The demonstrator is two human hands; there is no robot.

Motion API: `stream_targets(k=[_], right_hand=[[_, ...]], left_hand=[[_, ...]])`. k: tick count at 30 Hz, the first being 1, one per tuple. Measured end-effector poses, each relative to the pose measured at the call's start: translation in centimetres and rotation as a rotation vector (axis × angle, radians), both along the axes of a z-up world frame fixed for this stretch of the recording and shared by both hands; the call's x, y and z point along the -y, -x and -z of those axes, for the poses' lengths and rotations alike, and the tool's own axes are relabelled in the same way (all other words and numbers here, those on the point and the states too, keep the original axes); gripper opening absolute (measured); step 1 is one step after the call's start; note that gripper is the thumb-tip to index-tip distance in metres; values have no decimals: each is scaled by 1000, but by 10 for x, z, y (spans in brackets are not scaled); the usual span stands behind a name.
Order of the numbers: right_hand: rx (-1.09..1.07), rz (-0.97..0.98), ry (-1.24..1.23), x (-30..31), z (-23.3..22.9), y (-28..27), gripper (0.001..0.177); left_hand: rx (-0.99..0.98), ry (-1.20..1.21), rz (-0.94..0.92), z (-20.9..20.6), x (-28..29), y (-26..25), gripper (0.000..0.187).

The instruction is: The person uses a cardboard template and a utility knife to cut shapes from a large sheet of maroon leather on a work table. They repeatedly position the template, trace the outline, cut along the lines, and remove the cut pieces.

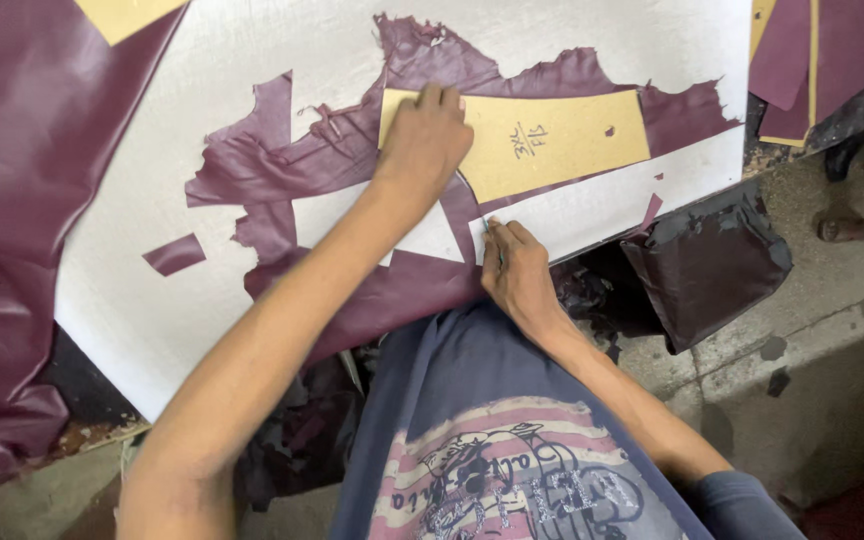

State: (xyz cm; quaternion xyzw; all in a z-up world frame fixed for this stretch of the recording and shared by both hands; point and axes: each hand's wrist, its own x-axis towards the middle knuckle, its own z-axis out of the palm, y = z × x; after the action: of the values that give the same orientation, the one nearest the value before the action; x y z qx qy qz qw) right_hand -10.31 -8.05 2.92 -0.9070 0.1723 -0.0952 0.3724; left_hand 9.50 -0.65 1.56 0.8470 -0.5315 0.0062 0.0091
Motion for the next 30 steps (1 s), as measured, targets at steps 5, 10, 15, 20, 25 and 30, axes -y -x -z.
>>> stream_targets(k=[5,10,15,20,25,30], right_hand=[[112,-194,177,41,-7,1,35],[175,-591,352,85,4,-25,51],[135,-801,426,95,20,-44,37],[-10,-872,442,145,21,-35,52],[-56,-846,580,262,4,-9,64],[-109,-725,572,340,11,24,58]], left_hand=[[-98,98,-84,-9,17,30,80],[-180,44,-173,-13,28,34,98],[-184,-11,-237,-14,38,36,96],[-137,-37,-237,-11,38,40,93],[9,-37,-215,-16,36,42,91],[-264,6,-210,-39,42,34,100]])
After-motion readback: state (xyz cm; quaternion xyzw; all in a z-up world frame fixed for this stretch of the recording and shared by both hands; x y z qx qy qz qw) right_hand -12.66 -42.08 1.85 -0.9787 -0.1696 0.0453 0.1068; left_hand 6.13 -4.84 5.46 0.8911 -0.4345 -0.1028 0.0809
